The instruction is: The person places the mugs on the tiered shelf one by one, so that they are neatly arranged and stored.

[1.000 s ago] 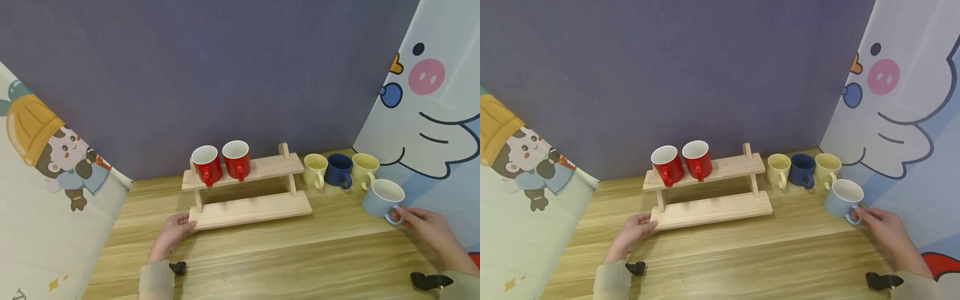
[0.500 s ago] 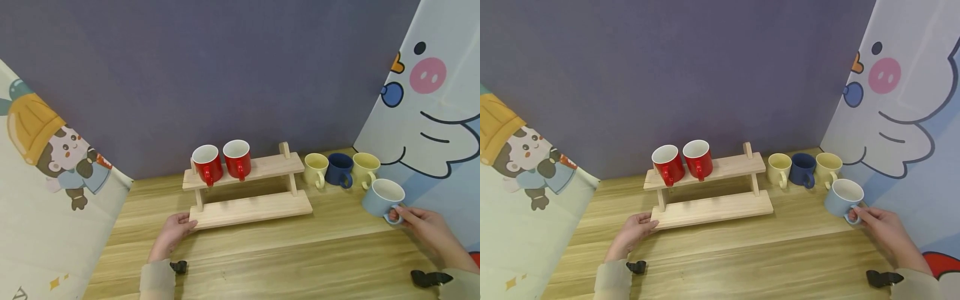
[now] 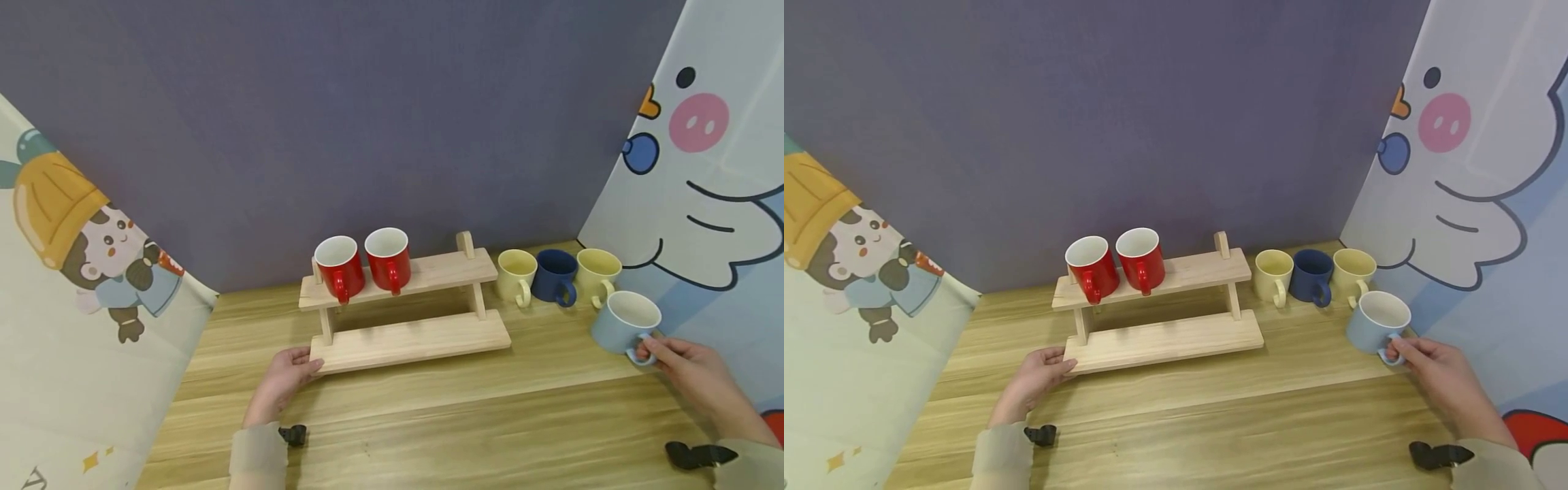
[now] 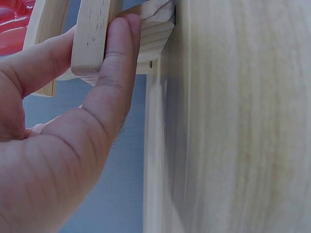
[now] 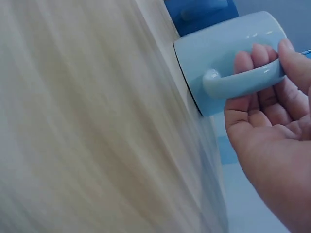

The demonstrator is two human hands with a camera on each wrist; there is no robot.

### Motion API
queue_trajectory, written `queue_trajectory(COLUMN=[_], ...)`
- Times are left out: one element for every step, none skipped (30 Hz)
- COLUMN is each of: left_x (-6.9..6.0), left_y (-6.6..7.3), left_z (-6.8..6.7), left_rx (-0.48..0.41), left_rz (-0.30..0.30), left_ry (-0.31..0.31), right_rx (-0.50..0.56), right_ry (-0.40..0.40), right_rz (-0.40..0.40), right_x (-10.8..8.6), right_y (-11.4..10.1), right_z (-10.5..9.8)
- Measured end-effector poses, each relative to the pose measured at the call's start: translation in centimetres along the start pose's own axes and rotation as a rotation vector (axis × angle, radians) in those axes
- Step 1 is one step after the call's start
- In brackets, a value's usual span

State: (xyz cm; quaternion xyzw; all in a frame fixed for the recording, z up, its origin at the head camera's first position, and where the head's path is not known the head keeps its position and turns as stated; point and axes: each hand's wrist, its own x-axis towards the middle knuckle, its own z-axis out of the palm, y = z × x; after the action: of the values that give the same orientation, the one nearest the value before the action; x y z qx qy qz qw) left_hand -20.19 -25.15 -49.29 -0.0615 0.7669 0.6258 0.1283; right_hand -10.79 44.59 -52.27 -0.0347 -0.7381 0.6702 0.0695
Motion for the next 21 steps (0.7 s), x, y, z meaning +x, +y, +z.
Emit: queue_trajectory(left_x=[0.0, -0.1, -0.1, -0.1, -0.1, 0.0, 0.0, 0.0, 0.1, 0.1, 0.2, 0.2, 0.3, 0.3, 0.3, 0.3, 0.3, 0.3, 0.2, 0.2, 0.2], left_y=[0.0, 0.1, 0.1, 0.1, 0.1, 0.1, 0.1, 0.1, 0.1, 0.1, 0.1, 0.1, 0.1, 0.1, 0.0, 0.0, 0.0, 0.0, 0.0, -0.1, -0.1], left_z=[0.0, 0.0, 0.1, 0.1, 0.1, 0.1, 0.1, 0.1, 0.1, 0.1, 0.2, 0.2, 0.2, 0.2, 0.2, 0.1, 0.1, 0.1, 0.1, 0.0, 0.0], left_rx=[0.001, 0.001, 0.000, 0.000, 0.001, 0.002, -0.001, -0.007, -0.011, -0.016, -0.023, -0.026, -0.032, -0.030, -0.028, -0.026, -0.022, -0.019, -0.019, -0.017, -0.020], left_rz=[0.002, 0.004, 0.005, 0.005, 0.006, 0.004, 0.002, 0.002, 0.000, -0.001, -0.001, -0.001, -0.001, -0.001, -0.001, 0.000, 0.001, 0.002, 0.004, 0.006, 0.008], left_ry=[-0.003, -0.004, -0.004, -0.002, -0.002, 0.000, 0.001, 0.002, 0.003, 0.003, 0.003, 0.001, 0.002, 0.001, 0.003, 0.002, 0.003, 0.002, 0.002, 0.000, 0.000], right_rx=[0.029, 0.049, 0.063, 0.058, 0.055, 0.045, 0.027, -0.006, -0.031, -0.027, -0.034, -0.053, -0.060, -0.061, -0.080, -0.110, -0.156, -0.190, -0.228, -0.279, -0.327], right_ry=[0.004, 0.008, 0.009, 0.015, 0.021, 0.031, 0.041, 0.053, 0.062, 0.070, 0.076, 0.085, 0.091, 0.093, 0.097, 0.102, 0.110, 0.117, 0.122, 0.130, 0.135], right_rz=[-0.005, -0.009, -0.006, -0.008, -0.006, -0.002, 0.000, 0.010, 0.017, 0.024, 0.031, 0.033, 0.031, 0.026, 0.017, 0.010, 0.002, -0.003, -0.007, -0.010, -0.006], right_x=[-0.1, -0.1, -0.1, -0.2, -0.2, -0.3, -0.3, -0.4, -0.5, -0.5, -0.6, -0.7, -0.8, -0.8, -0.9, -1.0, -1.1, -1.1, -1.2, -1.2, -1.3], right_y=[0.0, 0.1, 0.0, 0.0, 0.0, -0.1, -0.2, -0.3, -0.4, -0.5, -0.7, -0.9, -1.1, -1.3, -1.6, -1.9, -2.3, -2.8, -3.2, -3.7, -4.1], right_z=[0.1, 0.3, 0.4, 0.5, 0.7, 0.8, 0.9, 1.0, 1.1, 1.2, 1.3, 1.4, 1.6, 1.8, 2.0, 2.2, 2.4, 2.6, 2.9, 3.1, 3.4])
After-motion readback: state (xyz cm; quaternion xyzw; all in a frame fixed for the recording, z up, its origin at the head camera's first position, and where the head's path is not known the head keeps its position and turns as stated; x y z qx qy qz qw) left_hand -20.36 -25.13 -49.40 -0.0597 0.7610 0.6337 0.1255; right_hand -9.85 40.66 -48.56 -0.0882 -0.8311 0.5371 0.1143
